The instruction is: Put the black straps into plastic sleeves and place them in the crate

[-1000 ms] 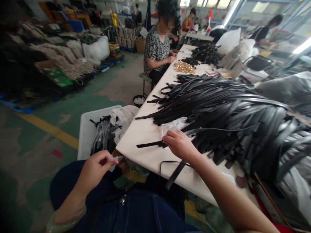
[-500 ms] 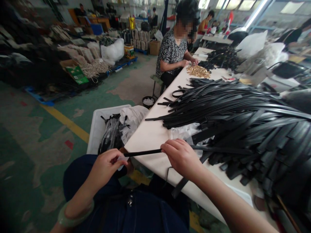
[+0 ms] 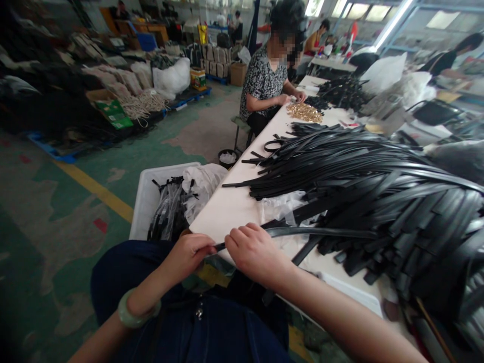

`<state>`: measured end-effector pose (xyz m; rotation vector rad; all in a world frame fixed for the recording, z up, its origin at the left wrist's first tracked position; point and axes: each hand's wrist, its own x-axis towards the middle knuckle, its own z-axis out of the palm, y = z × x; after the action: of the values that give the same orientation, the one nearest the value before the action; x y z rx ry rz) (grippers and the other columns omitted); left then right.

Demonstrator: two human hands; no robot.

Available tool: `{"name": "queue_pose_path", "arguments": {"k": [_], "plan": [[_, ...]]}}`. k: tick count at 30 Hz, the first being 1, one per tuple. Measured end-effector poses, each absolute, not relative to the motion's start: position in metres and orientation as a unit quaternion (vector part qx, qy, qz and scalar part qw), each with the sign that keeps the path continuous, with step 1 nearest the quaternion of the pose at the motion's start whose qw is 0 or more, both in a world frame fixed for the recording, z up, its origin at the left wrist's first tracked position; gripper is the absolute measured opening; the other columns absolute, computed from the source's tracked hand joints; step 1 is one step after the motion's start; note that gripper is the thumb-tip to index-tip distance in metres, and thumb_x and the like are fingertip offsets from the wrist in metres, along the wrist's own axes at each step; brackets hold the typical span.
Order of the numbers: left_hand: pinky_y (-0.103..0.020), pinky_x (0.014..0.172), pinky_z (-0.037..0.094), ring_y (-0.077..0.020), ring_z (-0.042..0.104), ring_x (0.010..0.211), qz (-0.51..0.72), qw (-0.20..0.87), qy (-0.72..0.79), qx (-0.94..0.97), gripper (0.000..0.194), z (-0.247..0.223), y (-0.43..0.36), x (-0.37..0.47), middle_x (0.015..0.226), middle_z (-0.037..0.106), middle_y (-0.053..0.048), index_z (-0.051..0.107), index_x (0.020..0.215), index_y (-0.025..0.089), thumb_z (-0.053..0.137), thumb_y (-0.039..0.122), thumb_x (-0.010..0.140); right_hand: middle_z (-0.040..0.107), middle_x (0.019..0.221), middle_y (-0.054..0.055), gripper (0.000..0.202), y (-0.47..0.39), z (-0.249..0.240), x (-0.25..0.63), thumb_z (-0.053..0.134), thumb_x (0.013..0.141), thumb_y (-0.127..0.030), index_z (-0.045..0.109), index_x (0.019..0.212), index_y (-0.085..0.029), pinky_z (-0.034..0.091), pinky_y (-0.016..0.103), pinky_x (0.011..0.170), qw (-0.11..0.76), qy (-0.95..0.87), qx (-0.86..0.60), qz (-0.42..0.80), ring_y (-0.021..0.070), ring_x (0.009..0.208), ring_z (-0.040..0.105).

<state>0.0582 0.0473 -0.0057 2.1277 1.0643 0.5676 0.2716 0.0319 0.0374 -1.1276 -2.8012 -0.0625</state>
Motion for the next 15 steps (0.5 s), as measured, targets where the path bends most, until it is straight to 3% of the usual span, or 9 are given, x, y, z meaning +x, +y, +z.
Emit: {"name": "queue_pose_path", "arguments": {"k": [5, 10, 15], "plan": [[-0.027, 0.074, 0.044, -0.0185, 0.066, 0.08, 0.192, 0.33, 0.459, 0.802, 0.021, -0.01, 0.057, 0.056, 0.082, 0.074, -0.005, 0.074, 0.078, 0.018, 0.054, 0.019, 0.086, 0.065, 0.086, 0.007, 0.021, 0.043, 0.026, 0.29, 0.051, 0.093, -0.033, 0.061, 0.1, -0.016, 0.038, 0.03, 0.073, 0.059, -0.876, -0.467, 0.101, 0.0196, 0.081, 0.059], [-0.024, 0.066, 0.041, -0.0161, 0.065, 0.071, 0.157, 0.375, 0.435, 0.803, 0.023, -0.014, 0.063, 0.067, 0.073, 0.073, -0.003, 0.075, 0.075, 0.017, 0.055, 0.022, 0.085, 0.066, 0.077, 0.006, 0.019, 0.05, 0.025, 0.301, 0.049, 0.092, -0.026, 0.064, 0.087, -0.015, 0.036, 0.029, 0.074, 0.044, -0.884, -0.429, 0.181, 0.0184, 0.077, 0.06], [-0.023, 0.062, 0.037, -0.0143, 0.062, 0.066, 0.145, 0.382, 0.436, 0.802, 0.025, -0.013, 0.069, 0.077, 0.068, 0.071, -0.003, 0.074, 0.07, 0.017, 0.054, 0.022, 0.085, 0.068, 0.081, 0.007, 0.021, 0.052, 0.029, 0.309, 0.053, 0.091, -0.034, 0.064, 0.09, -0.016, 0.034, 0.026, 0.067, -0.005, -0.868, -0.449, 0.213, 0.0186, 0.077, 0.061]]}}
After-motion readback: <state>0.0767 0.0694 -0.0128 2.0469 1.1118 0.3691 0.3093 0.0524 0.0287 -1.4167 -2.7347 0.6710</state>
